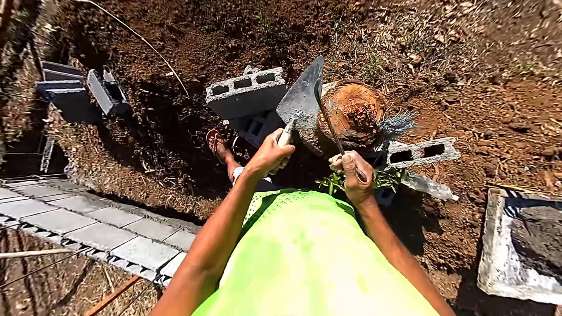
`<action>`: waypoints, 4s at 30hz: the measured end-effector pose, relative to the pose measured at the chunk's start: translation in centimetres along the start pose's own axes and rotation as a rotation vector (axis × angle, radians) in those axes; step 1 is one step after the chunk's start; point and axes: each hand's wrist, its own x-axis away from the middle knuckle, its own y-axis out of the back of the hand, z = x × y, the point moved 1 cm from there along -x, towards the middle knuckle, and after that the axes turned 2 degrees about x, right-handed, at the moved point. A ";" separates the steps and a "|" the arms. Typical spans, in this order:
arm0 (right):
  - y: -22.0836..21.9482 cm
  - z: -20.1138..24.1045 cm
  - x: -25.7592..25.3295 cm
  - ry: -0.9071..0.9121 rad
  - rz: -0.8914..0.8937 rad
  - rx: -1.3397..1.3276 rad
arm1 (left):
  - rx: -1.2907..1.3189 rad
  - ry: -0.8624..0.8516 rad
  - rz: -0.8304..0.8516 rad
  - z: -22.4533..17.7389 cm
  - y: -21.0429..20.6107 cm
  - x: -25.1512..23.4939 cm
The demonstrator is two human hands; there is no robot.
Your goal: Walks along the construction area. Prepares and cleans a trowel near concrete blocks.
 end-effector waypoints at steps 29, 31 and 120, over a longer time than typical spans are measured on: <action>1.7 1.2 -0.8 0.117 0.037 0.263 | -1.031 -0.221 0.120 -5.9 4.0 0.0; 1.9 4.1 -1.0 0.174 -0.048 0.140 | -1.083 -0.192 0.093 -6.1 4.4 -0.1; 2.4 0.7 1.5 -0.540 -0.337 -0.141 | -0.142 0.226 0.105 3.6 -7.9 -8.4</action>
